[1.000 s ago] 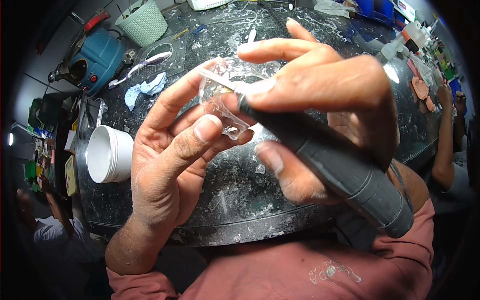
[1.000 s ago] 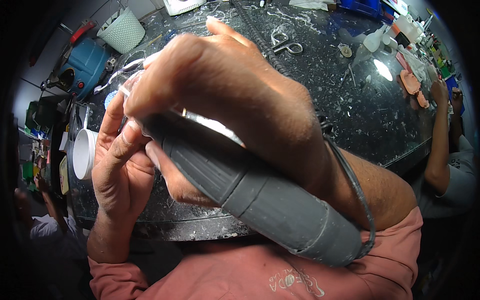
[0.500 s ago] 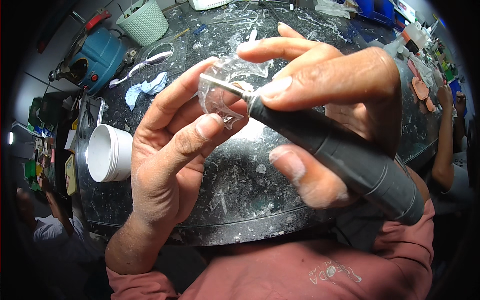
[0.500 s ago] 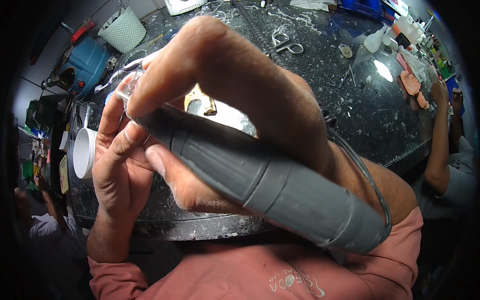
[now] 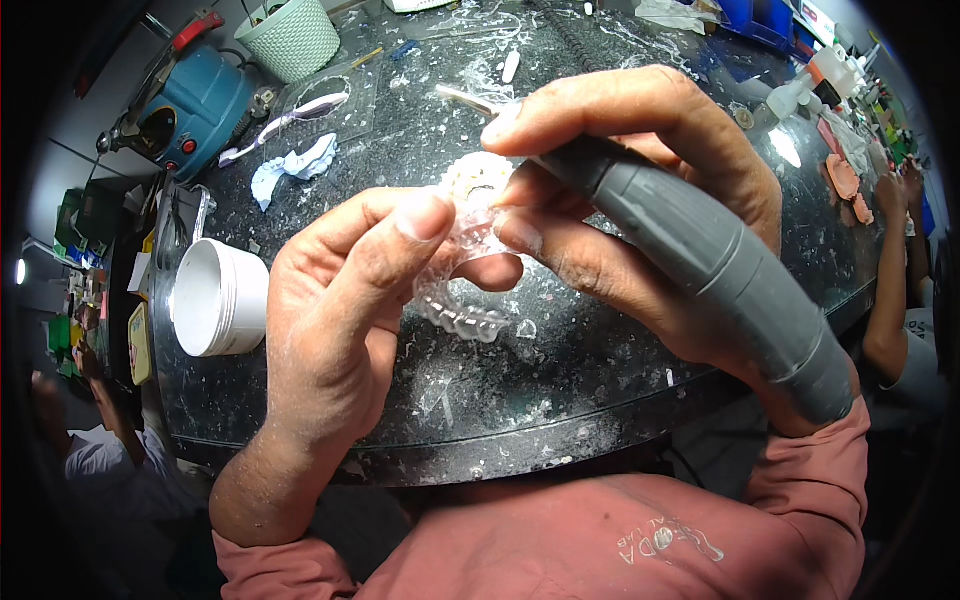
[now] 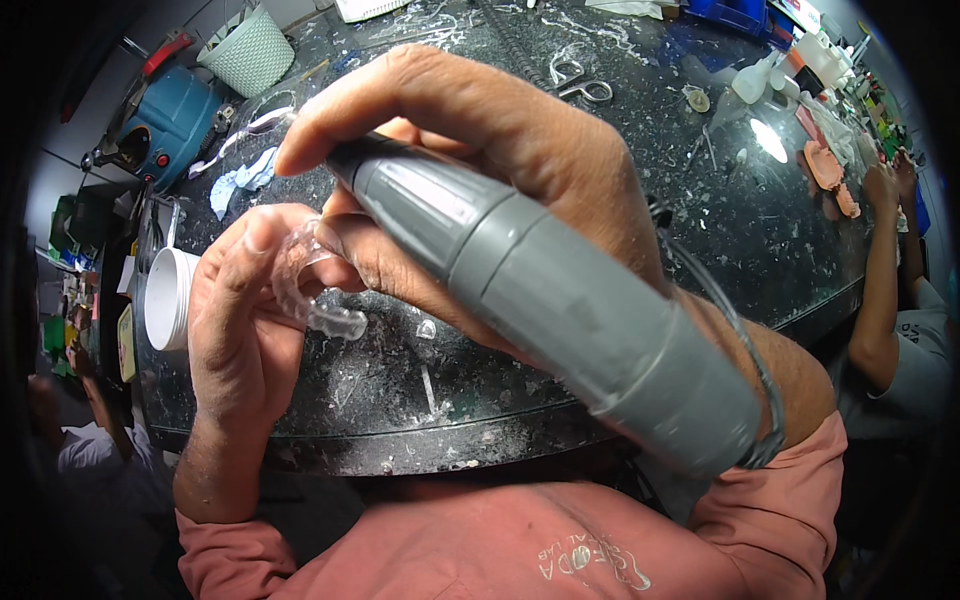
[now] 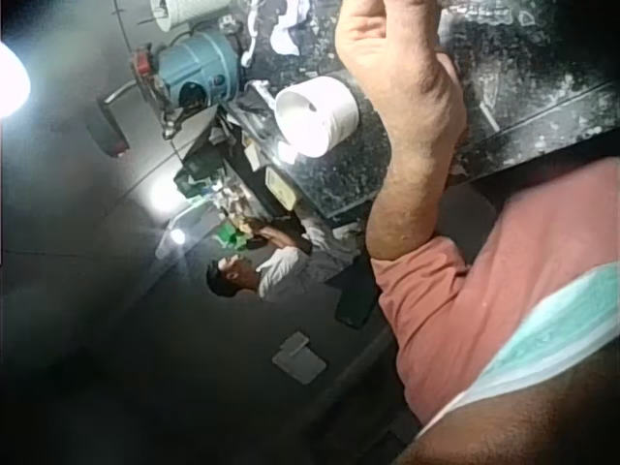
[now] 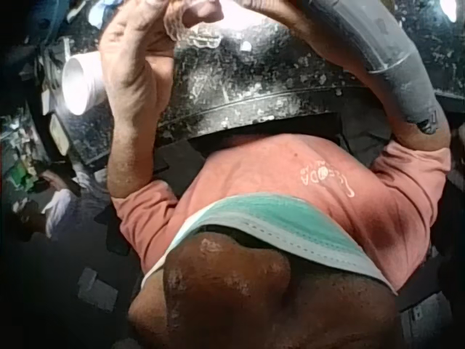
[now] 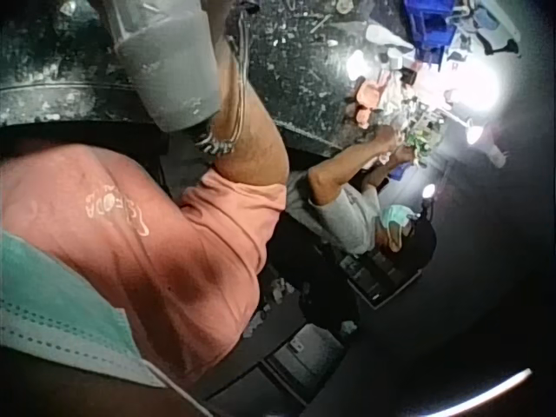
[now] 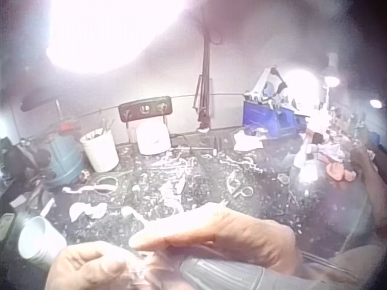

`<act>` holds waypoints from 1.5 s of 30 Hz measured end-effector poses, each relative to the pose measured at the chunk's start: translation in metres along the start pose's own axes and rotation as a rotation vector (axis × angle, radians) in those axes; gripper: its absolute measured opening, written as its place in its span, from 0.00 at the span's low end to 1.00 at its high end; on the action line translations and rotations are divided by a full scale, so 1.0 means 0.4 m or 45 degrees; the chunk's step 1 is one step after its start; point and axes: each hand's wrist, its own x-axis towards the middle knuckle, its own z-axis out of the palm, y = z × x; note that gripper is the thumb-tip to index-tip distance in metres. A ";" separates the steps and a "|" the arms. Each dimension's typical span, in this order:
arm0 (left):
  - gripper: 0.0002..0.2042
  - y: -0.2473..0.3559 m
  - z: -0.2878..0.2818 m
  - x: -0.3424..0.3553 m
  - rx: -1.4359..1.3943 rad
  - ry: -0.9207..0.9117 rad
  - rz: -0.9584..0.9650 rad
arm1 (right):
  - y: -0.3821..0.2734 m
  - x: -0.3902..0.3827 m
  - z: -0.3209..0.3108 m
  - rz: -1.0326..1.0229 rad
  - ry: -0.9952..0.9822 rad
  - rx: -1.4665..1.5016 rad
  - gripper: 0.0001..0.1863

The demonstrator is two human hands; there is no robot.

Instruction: The person trims a clear dental retainer using a rotary tool, fits it onto a plaster dental cast, and grinds the edges of the retainer with the rotary tool.

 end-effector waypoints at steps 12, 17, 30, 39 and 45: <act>0.29 0.028 0.027 -0.004 -0.355 0.063 -0.144 | -0.033 0.022 -0.030 0.085 0.114 -0.370 0.20; 0.30 0.029 0.023 -0.004 -0.487 0.089 -0.126 | -0.022 0.023 -0.079 -0.266 -0.292 -0.669 0.22; 0.25 0.021 0.011 -0.007 -0.515 0.057 -0.135 | 0.007 0.005 -0.002 -0.073 0.040 -0.167 0.23; 0.24 0.017 0.011 -0.008 -0.572 0.054 -0.159 | 0.037 0.009 -0.015 -0.355 -0.046 -0.211 0.20; 0.25 0.022 0.028 -0.005 -0.547 0.073 -0.119 | 0.027 0.021 -0.026 -0.481 -0.269 -0.279 0.20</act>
